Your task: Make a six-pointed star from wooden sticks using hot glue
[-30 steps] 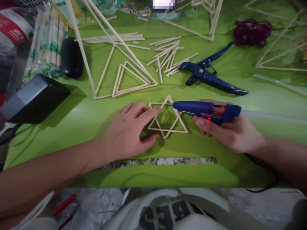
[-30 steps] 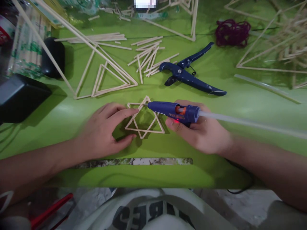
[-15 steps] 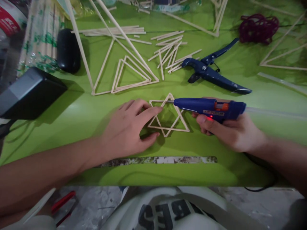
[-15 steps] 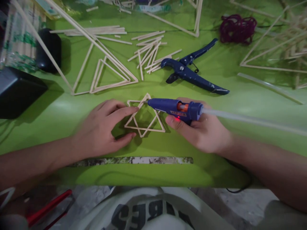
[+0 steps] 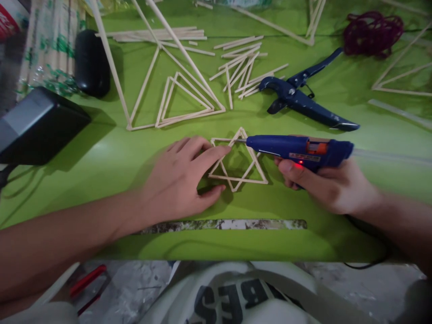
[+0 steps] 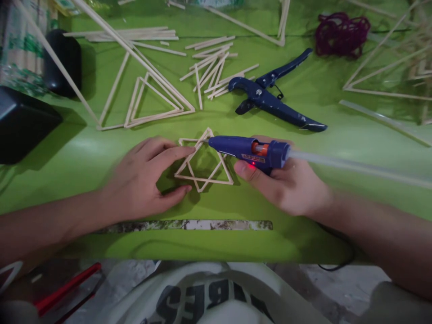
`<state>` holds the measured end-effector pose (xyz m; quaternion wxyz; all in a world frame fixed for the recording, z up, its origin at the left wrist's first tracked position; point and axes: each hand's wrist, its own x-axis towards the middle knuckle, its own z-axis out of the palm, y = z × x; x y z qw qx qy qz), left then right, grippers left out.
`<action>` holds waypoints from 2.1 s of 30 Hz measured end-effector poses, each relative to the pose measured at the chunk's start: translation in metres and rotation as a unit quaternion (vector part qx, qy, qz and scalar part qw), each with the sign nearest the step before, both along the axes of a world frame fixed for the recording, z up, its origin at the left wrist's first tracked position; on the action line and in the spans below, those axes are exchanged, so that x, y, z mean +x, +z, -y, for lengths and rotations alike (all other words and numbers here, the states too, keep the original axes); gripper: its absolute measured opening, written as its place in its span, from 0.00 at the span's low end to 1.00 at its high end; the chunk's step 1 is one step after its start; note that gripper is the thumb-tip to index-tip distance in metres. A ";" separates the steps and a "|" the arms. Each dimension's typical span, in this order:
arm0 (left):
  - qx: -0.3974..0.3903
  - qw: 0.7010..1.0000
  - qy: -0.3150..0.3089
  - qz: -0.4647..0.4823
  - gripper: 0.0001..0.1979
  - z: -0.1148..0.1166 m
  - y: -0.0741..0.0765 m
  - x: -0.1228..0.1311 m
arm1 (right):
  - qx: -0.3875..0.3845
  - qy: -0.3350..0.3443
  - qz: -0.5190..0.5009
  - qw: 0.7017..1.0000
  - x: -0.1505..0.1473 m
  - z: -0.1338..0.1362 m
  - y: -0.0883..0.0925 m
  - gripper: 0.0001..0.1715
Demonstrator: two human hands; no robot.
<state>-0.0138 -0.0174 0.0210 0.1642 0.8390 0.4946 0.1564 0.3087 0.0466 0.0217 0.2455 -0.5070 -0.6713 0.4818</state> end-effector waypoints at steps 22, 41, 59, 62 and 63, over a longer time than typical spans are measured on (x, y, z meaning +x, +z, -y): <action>-0.018 0.999 0.001 0.040 0.19 -0.001 0.005 -0.001 | 0.040 0.021 0.081 0.996 0.009 0.000 -0.003 0.27; -0.006 0.999 -0.005 0.038 0.17 -0.001 0.005 0.000 | 0.079 0.046 0.073 0.993 0.004 -0.001 0.001 0.28; -0.019 0.999 -0.029 0.027 0.10 -0.001 0.006 -0.003 | 0.048 0.016 0.049 0.998 0.007 0.001 0.001 0.22; -0.016 0.999 -0.035 0.018 0.10 0.000 0.006 -0.003 | 0.060 0.027 0.040 0.997 0.006 0.001 0.001 0.20; -0.013 0.999 -0.036 0.015 0.10 0.001 0.006 -0.003 | 0.065 0.032 0.036 0.997 0.005 0.001 0.001 0.19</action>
